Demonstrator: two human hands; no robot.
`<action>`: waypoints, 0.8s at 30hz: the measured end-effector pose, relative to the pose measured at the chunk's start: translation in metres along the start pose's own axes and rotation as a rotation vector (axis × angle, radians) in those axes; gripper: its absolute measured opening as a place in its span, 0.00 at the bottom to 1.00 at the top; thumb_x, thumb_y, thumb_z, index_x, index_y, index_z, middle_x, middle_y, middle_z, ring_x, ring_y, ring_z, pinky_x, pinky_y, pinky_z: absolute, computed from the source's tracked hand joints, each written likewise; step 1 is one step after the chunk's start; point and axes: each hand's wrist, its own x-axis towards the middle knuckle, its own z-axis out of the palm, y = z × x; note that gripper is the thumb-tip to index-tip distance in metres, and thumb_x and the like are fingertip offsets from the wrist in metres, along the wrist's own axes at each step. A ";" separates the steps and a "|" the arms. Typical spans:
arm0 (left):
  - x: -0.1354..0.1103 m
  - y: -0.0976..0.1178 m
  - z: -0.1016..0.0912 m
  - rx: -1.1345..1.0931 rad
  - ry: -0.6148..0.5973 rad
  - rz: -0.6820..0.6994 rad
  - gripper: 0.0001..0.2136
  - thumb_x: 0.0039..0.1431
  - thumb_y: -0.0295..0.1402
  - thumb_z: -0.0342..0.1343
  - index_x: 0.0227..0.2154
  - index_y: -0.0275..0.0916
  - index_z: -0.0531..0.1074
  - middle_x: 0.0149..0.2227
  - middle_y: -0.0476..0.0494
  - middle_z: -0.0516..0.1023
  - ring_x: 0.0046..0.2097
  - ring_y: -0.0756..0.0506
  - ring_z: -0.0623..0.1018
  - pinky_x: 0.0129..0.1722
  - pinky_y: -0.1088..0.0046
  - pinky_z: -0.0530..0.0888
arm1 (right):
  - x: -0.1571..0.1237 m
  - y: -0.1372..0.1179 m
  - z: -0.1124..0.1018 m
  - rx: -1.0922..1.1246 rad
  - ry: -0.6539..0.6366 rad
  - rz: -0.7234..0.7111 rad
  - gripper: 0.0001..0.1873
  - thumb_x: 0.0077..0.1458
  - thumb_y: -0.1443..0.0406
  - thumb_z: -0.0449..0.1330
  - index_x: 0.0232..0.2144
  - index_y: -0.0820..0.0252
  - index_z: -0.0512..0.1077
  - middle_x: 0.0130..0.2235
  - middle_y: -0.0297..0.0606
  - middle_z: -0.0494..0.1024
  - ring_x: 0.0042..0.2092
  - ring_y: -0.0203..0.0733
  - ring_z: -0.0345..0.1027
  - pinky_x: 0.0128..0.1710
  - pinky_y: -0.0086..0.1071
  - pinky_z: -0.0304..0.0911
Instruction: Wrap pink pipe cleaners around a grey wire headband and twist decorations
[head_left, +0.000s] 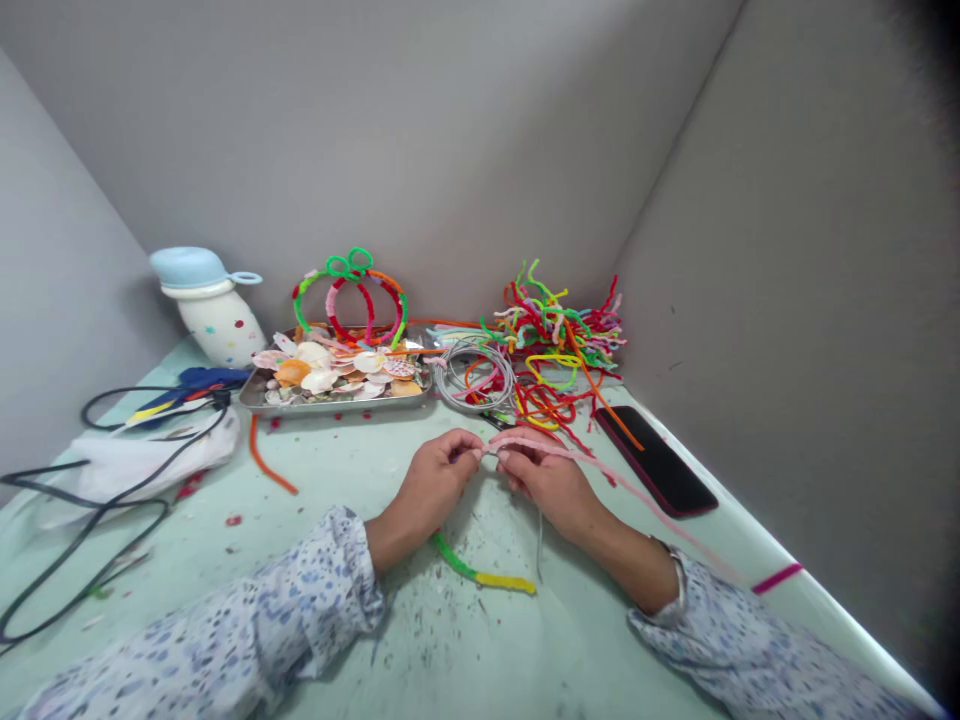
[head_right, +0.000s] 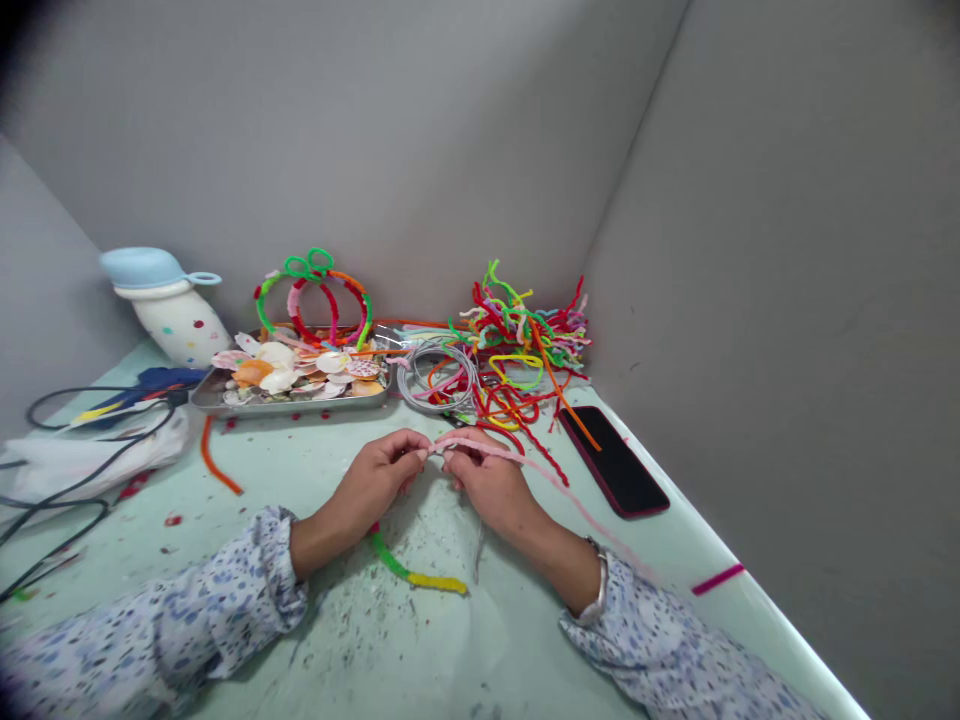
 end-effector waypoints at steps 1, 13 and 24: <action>0.000 -0.001 0.000 0.003 0.003 0.004 0.06 0.55 0.33 0.53 0.31 0.36 0.72 0.19 0.55 0.63 0.22 0.52 0.61 0.22 0.77 0.58 | 0.000 0.000 0.000 -0.001 -0.001 -0.018 0.10 0.50 0.64 0.57 0.37 0.59 0.72 0.25 0.28 0.69 0.24 0.32 0.58 0.21 0.26 0.54; 0.003 -0.007 0.000 0.044 0.024 0.015 0.06 0.55 0.33 0.53 0.31 0.36 0.73 0.19 0.55 0.65 0.22 0.52 0.61 0.25 0.77 0.59 | 0.000 0.007 -0.003 -0.193 -0.023 -0.169 0.08 0.57 0.65 0.54 0.38 0.56 0.72 0.29 0.31 0.72 0.29 0.35 0.65 0.28 0.28 0.62; 0.001 -0.007 -0.001 0.045 -0.005 0.006 0.07 0.55 0.32 0.52 0.30 0.36 0.73 0.18 0.56 0.63 0.22 0.52 0.60 0.25 0.76 0.59 | 0.000 0.012 0.000 -0.398 0.021 -0.385 0.08 0.56 0.70 0.55 0.35 0.55 0.73 0.38 0.35 0.77 0.41 0.39 0.70 0.41 0.31 0.65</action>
